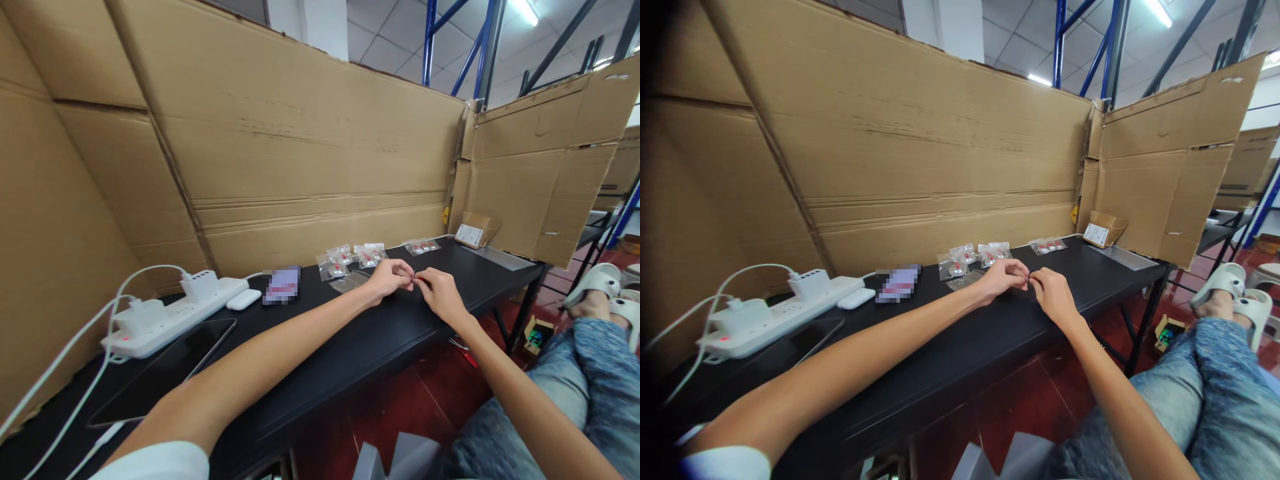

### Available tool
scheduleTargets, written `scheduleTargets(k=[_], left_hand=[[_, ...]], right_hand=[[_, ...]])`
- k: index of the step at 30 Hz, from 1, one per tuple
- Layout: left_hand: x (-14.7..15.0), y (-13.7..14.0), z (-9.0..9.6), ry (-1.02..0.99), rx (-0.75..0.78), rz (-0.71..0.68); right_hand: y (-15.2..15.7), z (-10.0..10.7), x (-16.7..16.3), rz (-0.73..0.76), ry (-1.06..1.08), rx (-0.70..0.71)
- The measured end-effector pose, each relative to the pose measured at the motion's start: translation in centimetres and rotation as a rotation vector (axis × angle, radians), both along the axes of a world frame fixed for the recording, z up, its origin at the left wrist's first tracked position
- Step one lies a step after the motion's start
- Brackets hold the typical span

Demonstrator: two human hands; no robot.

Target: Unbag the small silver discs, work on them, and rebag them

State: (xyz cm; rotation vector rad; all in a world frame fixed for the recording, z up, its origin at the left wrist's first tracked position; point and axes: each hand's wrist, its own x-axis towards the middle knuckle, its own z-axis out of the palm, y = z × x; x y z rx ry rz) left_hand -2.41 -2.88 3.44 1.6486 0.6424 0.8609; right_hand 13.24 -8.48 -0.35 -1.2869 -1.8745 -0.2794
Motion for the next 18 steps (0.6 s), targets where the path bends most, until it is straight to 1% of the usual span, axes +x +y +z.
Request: scheduleTargets(k=[5,7,9,11,13,15,18], left_hand=[[0.1,0.3,0.0,0.014,0.007,0.002],[0.2,0.5,-0.1,0.017,0.010,-0.004],[0.1,0.7,-0.2,0.024,0.017,-0.017],[0.1,0.8,-0.2,0.045,0.031,-0.040],[0.1,0.8,-0.2,0.076,0.056,-0.054],[0.1,0.8,-0.2,0.106,0.074,-0.055],[0.2,1.2,-0.4,0.129,0.076,-0.052]], right_hand=[[-0.1,0.1,-0.2,0.062,0.097,0.013],[0.1,0.3,-0.2,0.106,0.195,0.009],[0.4,0.3,-0.1,0.150,0.352,-0.012],[0.8,0.4,0.0,0.220,0.533,-0.109],[1.2,0.4,0.1,0.327,0.679,-0.266],[1.3,0.4,0.2,0.440,0.780,-0.403],[0.9,0.8,0.4,0.562,0.907,-0.540]])
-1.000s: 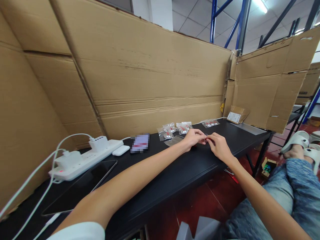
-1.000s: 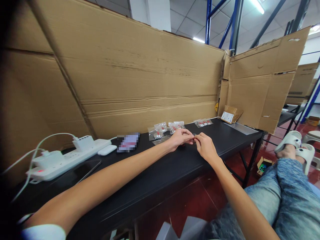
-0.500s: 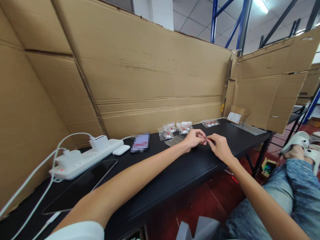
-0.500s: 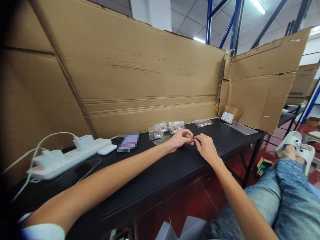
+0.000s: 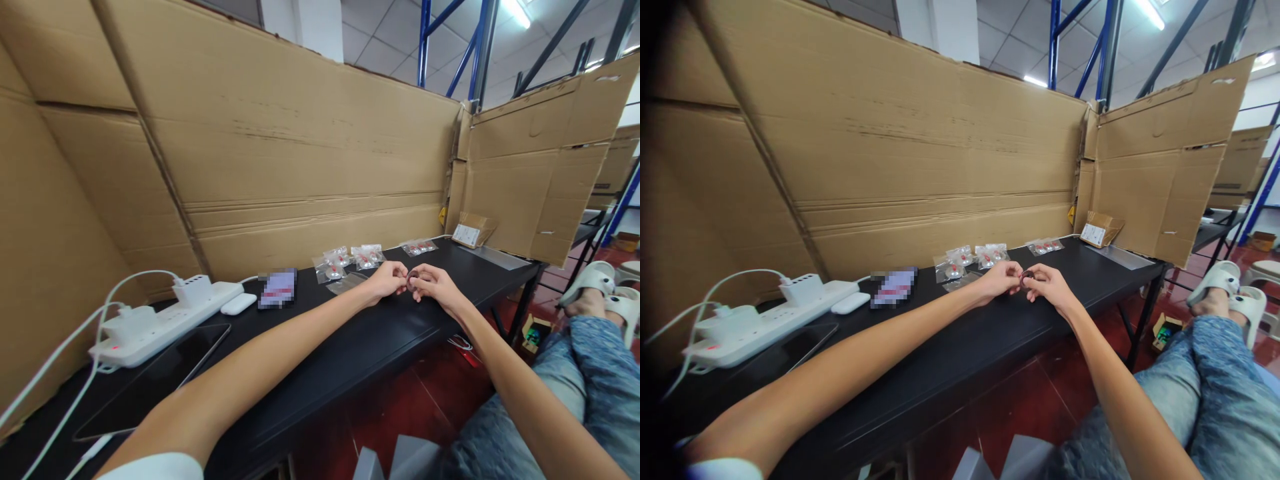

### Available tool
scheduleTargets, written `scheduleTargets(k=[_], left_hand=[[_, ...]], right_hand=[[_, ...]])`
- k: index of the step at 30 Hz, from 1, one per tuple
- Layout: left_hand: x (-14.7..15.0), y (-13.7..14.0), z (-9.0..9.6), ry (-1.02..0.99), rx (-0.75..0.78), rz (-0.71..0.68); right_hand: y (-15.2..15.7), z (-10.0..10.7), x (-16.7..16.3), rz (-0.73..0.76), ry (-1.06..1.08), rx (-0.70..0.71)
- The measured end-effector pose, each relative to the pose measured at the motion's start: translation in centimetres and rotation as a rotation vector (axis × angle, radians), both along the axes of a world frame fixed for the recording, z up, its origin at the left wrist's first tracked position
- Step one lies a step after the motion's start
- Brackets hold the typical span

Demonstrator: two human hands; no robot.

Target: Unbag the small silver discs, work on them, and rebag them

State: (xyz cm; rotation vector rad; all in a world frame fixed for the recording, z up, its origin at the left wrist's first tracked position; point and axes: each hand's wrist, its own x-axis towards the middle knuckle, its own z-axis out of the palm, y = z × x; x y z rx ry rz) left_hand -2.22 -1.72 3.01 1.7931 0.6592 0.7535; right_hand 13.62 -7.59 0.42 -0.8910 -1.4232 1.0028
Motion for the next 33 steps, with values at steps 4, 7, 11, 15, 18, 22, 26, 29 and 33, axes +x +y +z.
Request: scheduleTargets(k=[4,7,11,15,18,22,26,29,33], left_hand=[[-0.2,0.9,-0.4,0.029,0.031,0.051],[-0.4,1.4,-0.7,0.085,0.091,0.095],[-1.0,1.9,-0.3,0.167,0.350,0.144],[-2.5,2.7,1.2,0.342,0.876,0.255],[-3.8,2.9,2.4,0.593,0.978,0.199],[-4.5,2.5,2.9,0.878,0.797,0.023],[-4.7,2.2,2.3,0.855,0.668,-0.026],[-4.6,2.4,2.0,0.790,0.660,0.000],[-4.1,2.5,2.0,0.634,0.573,0.011]], right_hand=[[-0.5,0.3,0.3,0.129,0.088,-0.105],[-0.4,0.2,0.4,0.138,0.091,-0.113],[-0.1,0.0,0.4,0.079,0.139,-0.120],[0.2,-0.1,0.3,-0.057,0.250,-0.143],[0.8,-0.2,0.1,-0.152,0.327,-0.184],[1.8,-0.3,-0.3,-0.219,0.454,-0.227],[2.2,-0.3,-0.7,-0.284,0.551,-0.233],[2.2,-0.5,-0.7,-0.301,0.585,-0.229],[1.9,-0.7,-0.7,-0.283,0.579,-0.179]])
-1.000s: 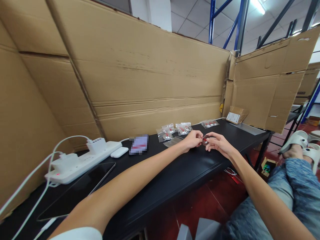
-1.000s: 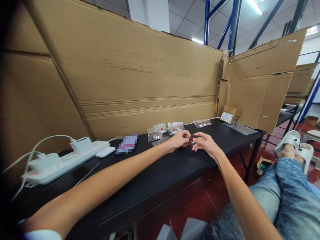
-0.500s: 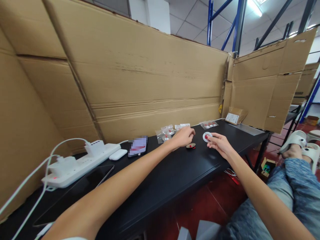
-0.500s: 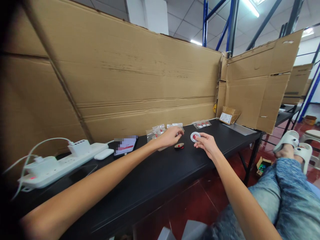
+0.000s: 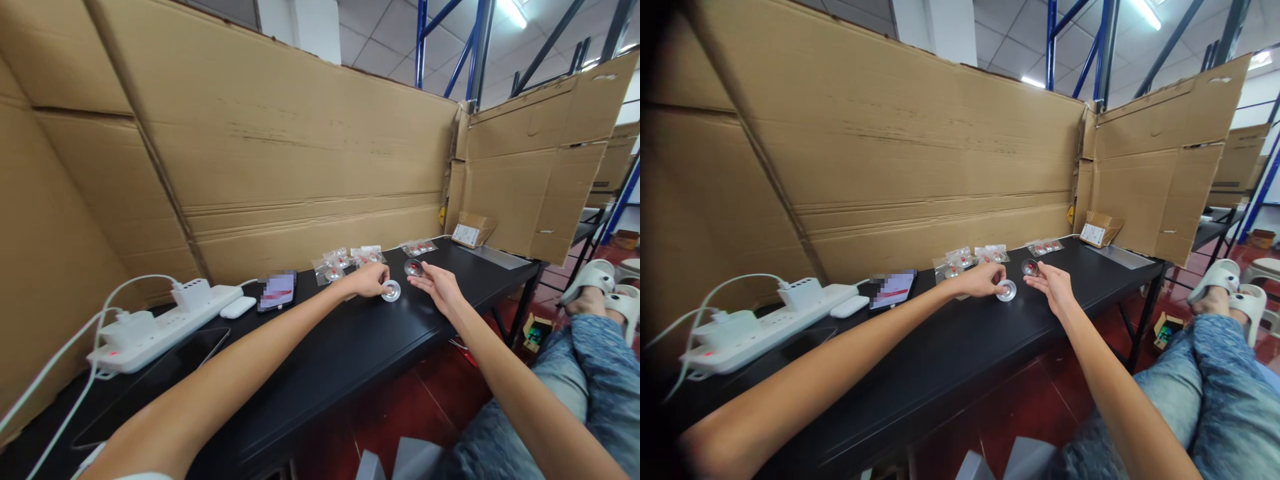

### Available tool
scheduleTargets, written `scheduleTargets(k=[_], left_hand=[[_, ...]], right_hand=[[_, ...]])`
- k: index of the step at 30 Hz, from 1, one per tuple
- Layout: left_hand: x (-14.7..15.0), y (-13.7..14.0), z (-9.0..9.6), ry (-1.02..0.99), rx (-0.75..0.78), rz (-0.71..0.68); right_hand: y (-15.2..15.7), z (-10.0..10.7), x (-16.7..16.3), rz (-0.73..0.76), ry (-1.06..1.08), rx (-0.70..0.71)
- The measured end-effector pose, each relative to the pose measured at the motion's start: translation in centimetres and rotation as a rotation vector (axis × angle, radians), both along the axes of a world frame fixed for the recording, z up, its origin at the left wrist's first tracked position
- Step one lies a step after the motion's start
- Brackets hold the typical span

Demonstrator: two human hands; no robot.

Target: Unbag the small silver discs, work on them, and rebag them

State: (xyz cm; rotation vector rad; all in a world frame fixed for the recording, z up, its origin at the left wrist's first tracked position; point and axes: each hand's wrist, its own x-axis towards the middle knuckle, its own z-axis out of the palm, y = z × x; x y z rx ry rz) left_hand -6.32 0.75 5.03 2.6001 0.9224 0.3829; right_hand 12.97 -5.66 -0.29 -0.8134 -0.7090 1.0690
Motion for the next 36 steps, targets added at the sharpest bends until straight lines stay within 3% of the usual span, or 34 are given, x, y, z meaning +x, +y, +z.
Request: scheduleTargets(k=[3,8,11,16,25,29,36], left_hand=[[0.6,-0.5,-0.1,-0.184,-0.231,0.038],[2.0,-1.7,-1.1,-0.566,-0.674,0.217],[2.8,-2.1,-1.9,-0.709,-0.823,0.286],[3.6,-2.3,-3.1,-0.889,-0.907,0.324],[4.3,-2.9,-3.9,-1.037,-0.947,0.310],[4.4,-3.0,-3.9,-1.091,-0.941,0.263],[4.1,-3.1,-3.8,-1.121,-1.060,0.074]], right_hand=[[-0.1,-0.1,-0.1,-0.030,-0.020,0.033],[-0.1,-0.1,-0.2,-0.064,-0.017,0.067],[-0.1,-0.2,-0.2,-0.072,-0.078,0.081],[0.2,-0.6,-0.2,-0.150,-0.272,0.093],[-0.1,-0.4,-0.3,-0.222,-0.505,0.185],[-0.3,-0.3,-0.4,-0.213,-0.560,0.233],[-0.2,-0.4,-0.5,-0.251,-0.747,0.212]])
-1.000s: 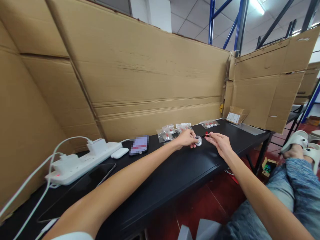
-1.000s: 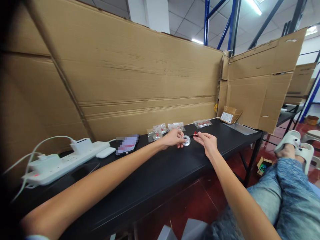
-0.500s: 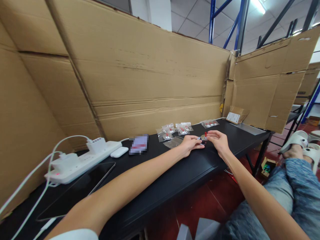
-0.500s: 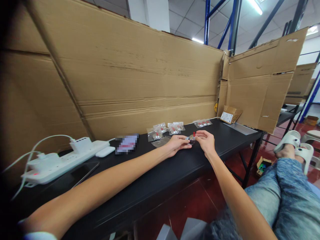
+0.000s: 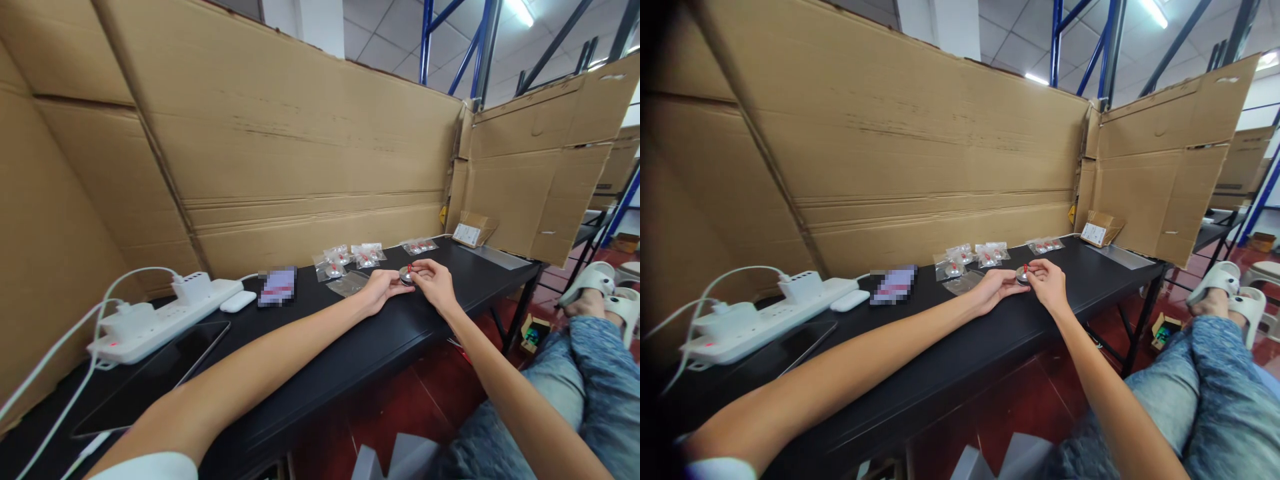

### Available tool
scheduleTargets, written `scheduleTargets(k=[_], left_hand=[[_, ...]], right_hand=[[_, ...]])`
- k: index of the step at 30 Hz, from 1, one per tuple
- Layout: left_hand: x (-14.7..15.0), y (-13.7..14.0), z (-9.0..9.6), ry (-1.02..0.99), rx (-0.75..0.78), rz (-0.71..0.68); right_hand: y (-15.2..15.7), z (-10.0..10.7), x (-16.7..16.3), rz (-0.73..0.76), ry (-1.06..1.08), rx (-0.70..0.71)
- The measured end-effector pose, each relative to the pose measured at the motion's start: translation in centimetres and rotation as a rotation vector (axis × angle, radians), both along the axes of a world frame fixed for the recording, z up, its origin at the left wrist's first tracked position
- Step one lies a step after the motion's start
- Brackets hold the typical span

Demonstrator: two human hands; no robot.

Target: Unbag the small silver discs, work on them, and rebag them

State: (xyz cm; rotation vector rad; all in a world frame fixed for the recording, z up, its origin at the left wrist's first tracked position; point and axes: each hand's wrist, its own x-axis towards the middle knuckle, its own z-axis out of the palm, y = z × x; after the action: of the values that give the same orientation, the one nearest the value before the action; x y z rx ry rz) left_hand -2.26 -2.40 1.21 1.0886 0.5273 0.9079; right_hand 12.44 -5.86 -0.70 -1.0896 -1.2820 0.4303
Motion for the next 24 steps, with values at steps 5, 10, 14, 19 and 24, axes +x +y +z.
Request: scheduleTargets(k=[5,10,14,19,24], left_hand=[[0.2,0.1,-0.3,-0.013,0.010,0.054],[0.3,0.2,-0.6,0.012,0.048,0.083],[0.4,0.1,-0.7,0.035,0.091,0.101],[0.5,0.3,-1.0,0.025,0.134,0.142],[0.5,0.4,-1.2,0.049,0.162,0.137]], right_hand=[[-0.5,0.4,0.0,-0.108,-0.250,-0.013],[-0.5,0.4,0.0,-0.060,-0.228,-0.028],[-0.3,0.2,0.0,-0.063,-0.236,-0.012],[0.1,-0.2,0.2,-0.039,-0.123,0.007],[0.2,-0.4,0.3,0.081,0.096,-0.081]])
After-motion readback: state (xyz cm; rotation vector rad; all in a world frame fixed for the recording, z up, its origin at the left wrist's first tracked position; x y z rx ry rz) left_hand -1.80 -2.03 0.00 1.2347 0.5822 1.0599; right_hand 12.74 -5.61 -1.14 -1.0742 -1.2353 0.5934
